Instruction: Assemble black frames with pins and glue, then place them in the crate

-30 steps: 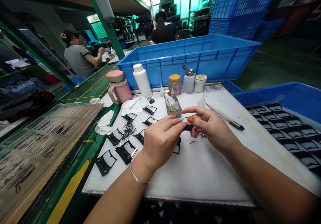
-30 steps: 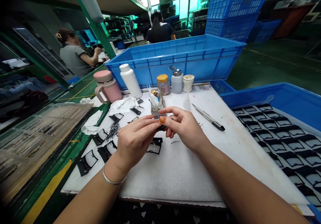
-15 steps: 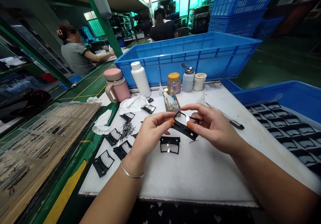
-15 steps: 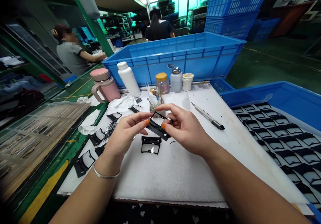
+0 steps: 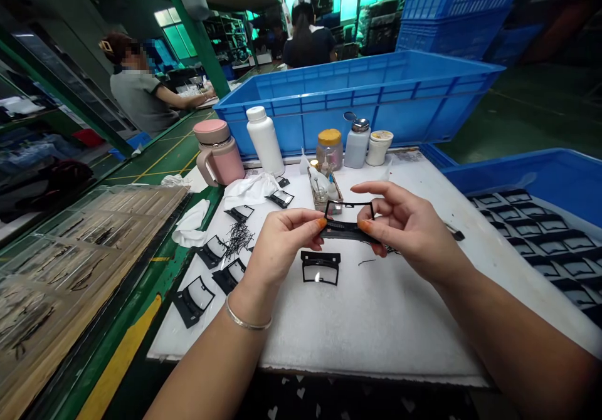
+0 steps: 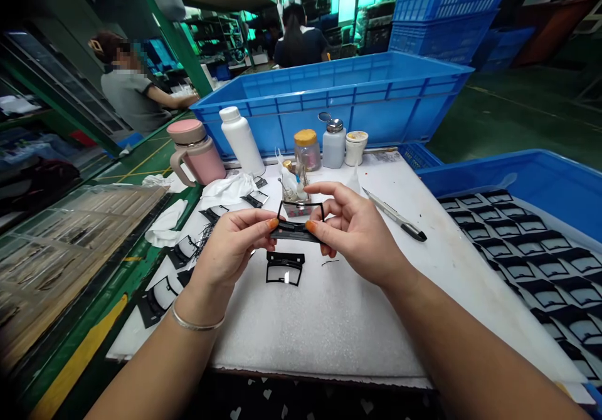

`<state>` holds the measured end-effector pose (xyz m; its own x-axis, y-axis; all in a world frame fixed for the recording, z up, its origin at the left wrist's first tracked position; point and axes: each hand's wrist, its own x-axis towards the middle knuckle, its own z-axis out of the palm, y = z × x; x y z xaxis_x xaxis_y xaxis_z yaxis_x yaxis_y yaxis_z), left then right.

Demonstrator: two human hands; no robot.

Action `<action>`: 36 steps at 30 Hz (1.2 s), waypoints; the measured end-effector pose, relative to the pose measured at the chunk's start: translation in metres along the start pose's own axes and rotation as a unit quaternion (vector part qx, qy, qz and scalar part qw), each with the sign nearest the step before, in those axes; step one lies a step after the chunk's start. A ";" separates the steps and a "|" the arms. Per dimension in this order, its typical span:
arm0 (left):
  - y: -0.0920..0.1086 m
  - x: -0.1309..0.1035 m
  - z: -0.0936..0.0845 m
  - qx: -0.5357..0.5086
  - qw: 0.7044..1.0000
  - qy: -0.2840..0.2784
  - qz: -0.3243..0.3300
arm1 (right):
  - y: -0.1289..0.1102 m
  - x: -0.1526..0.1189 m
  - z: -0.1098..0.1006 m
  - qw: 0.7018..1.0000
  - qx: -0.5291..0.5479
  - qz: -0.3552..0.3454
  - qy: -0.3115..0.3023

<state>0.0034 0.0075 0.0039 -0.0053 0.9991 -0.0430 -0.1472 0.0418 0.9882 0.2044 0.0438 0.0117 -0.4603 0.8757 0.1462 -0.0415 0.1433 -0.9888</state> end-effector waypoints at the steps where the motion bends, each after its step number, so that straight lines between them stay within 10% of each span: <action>1: 0.000 0.000 0.001 0.002 1.000 0.005 0.006 | 0.000 0.000 0.001 1.000 0.008 0.006 -0.009; 36: -0.008 -0.002 0.015 0.160 0.984 -0.006 0.078 | -0.001 -0.001 0.016 0.997 -0.040 0.063 0.027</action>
<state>0.0196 0.0052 -0.0017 0.0093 0.9936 0.1123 0.1731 -0.1122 0.9785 0.1909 0.0359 0.0120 -0.4081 0.9126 0.0251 0.0850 0.0654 -0.9942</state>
